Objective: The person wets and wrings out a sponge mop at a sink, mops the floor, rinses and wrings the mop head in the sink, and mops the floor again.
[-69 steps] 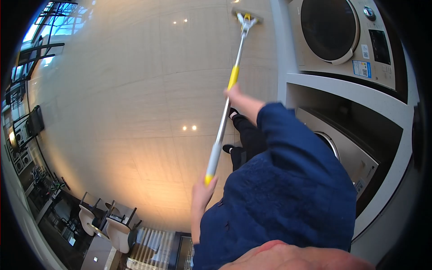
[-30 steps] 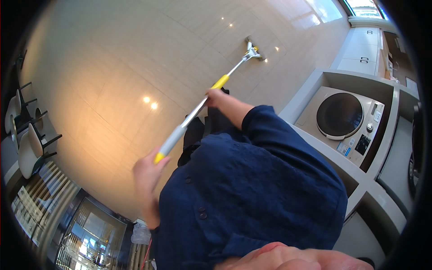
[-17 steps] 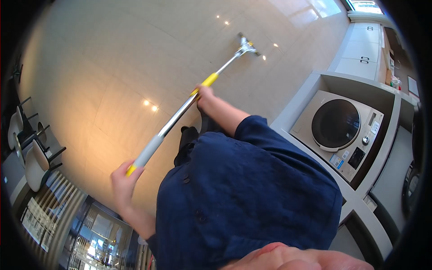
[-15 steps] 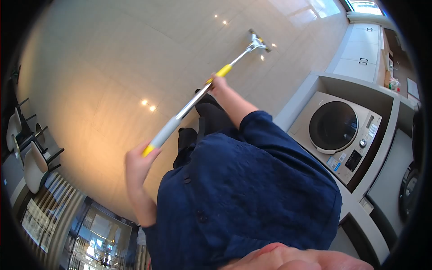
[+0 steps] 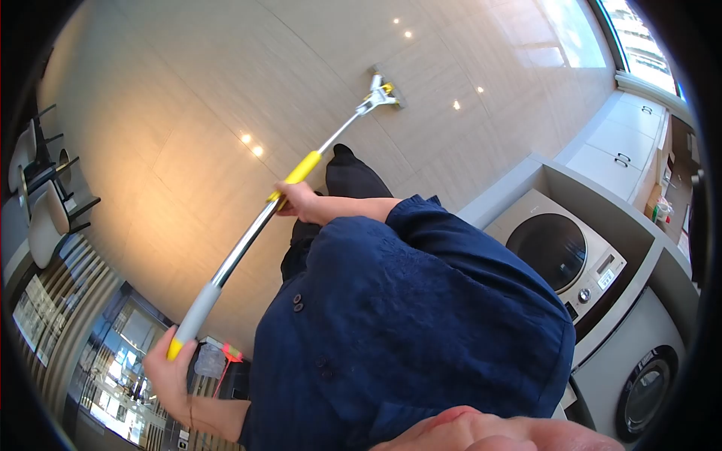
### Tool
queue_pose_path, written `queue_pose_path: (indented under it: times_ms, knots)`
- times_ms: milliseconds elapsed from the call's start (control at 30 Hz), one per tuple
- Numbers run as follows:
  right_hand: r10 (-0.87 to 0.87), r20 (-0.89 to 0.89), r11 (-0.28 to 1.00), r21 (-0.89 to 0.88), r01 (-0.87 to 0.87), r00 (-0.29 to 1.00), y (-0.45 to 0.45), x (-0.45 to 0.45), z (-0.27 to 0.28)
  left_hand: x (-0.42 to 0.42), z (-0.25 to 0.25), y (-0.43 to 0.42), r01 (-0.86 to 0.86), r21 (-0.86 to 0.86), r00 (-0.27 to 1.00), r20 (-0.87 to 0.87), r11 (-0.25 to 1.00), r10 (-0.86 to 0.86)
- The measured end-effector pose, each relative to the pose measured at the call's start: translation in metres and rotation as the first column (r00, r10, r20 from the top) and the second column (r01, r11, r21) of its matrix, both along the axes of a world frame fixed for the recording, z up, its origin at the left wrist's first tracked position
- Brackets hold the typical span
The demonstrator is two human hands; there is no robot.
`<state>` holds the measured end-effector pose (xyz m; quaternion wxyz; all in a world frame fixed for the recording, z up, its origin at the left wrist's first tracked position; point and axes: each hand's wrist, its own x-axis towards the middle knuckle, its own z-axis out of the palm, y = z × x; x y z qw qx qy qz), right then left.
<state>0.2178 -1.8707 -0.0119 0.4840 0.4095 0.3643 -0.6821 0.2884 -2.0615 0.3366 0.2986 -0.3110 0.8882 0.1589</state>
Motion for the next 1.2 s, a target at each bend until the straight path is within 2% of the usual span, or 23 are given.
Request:
queue_pose_path:
  times_ms: [33,100,200,233,267,300,367,433,533,600,633,667,700,767,800,867,900,933,967,1033,1067,1100,1200]
  knots:
    - [-0.008,0.054,0.997,-0.083,0.013,0.999,-0.006,-0.01,0.018,0.008,0.005,-0.016,0.001,-0.001,1.0,-0.008,1.0,-0.001]
    - [-0.097,0.056,0.995,-0.006,0.097,0.994,-0.016,-0.015,0.012,0.022,0.005,-0.035,-0.219,0.151,0.962,-0.133,0.964,0.239]
    - [-0.091,-0.052,0.974,0.203,0.1,0.994,0.016,-0.049,-0.013,-0.016,-0.034,-0.016,-0.012,0.246,0.987,-0.155,0.969,0.051]
    - [-0.055,-0.108,0.954,0.287,0.084,0.993,0.038,-0.064,-0.025,-0.035,-0.055,0.003,-0.083,0.34,0.983,-0.128,0.937,0.133]
    - [-0.25,-0.139,0.892,0.352,0.284,0.958,0.058,-0.081,-0.044,-0.053,-0.081,0.024,-0.152,0.429,0.973,-0.092,0.89,0.211]
    - [-0.225,-0.168,0.872,0.404,0.275,0.96,0.089,-0.102,-0.053,-0.062,-0.117,0.036,0.012,0.493,0.987,-0.145,0.87,0.068]
    - [-0.236,-0.202,0.84,0.45,0.304,0.951,0.154,-0.136,-0.105,-0.092,-0.15,0.094,0.25,0.327,0.964,-0.171,0.911,-0.204]
    - [-0.235,-0.152,0.81,0.515,0.28,0.96,0.197,-0.158,-0.121,-0.102,-0.17,0.133,0.497,0.218,0.867,-0.175,0.84,-0.467]
    - [-0.154,-0.074,0.855,0.49,0.171,0.985,0.159,-0.135,-0.142,-0.093,-0.147,0.103,0.338,0.247,0.941,-0.069,0.908,-0.331]
    - [-0.059,-0.081,0.826,0.556,0.094,0.995,0.078,-0.093,-0.097,-0.057,-0.125,0.049,0.156,0.265,0.988,-0.056,0.952,-0.147]
    - [-0.003,-0.026,0.85,0.526,0.016,1.0,0.041,-0.074,-0.068,-0.038,-0.098,0.027,-0.011,0.237,1.0,-0.007,0.972,0.013]
    - [0.125,0.051,0.902,0.411,-0.134,0.991,0.008,-0.054,-0.06,-0.028,-0.066,0.005,0.055,0.079,0.992,0.105,0.995,-0.064]
    - [0.116,0.079,0.953,0.272,-0.133,0.99,-0.023,-0.039,-0.038,-0.027,-0.033,-0.001,-0.093,0.018,0.985,0.149,0.995,0.089]
    - [0.116,0.082,0.992,0.04,-0.119,0.99,-0.064,-0.028,-0.001,0.0,0.0,-0.035,-0.182,-0.001,0.982,-0.053,0.983,0.181]
    - [0.115,0.076,0.992,0.037,-0.118,0.99,-0.07,-0.031,0.0,0.003,0.001,-0.049,-0.181,-0.004,0.982,-0.06,0.984,0.18]
    - [0.105,0.023,0.995,0.002,-0.105,0.994,-0.083,-0.035,-0.001,0.008,-0.002,-0.075,-0.171,0.084,0.961,-0.203,0.982,0.185]
    - [0.078,0.035,0.996,0.048,-0.079,0.996,-0.081,-0.042,-0.02,0.0,-0.01,-0.077,-0.17,0.086,0.962,-0.203,0.982,0.185]
    - [0.075,-0.002,0.988,0.138,-0.074,0.997,-0.074,-0.055,-0.026,-0.021,-0.028,-0.075,-0.124,0.16,0.977,-0.154,0.979,0.149]
    - [-0.071,0.025,0.965,0.254,0.063,0.997,-0.065,-0.07,-0.027,-0.042,-0.047,-0.073,-0.079,0.235,0.989,-0.104,0.969,0.106]
    - [-0.019,-0.081,0.91,0.41,0.051,0.997,-0.027,-0.099,-0.059,-0.074,-0.094,-0.063,-0.085,0.369,0.994,-0.026,0.925,0.102]
    - [-0.104,-0.11,0.885,0.443,0.143,0.988,-0.007,-0.108,-0.081,-0.08,-0.123,-0.058,0.149,0.317,0.982,-0.156,0.937,-0.104]
    - [-0.141,-0.112,0.87,0.461,0.177,0.984,0.014,-0.118,-0.102,-0.094,-0.136,-0.046,0.273,0.304,0.957,-0.186,0.913,-0.224]
    - [-0.153,-0.116,0.849,0.492,0.19,0.981,0.023,-0.138,-0.104,-0.11,-0.166,-0.043,0.521,0.238,0.848,-0.253,0.82,-0.466]
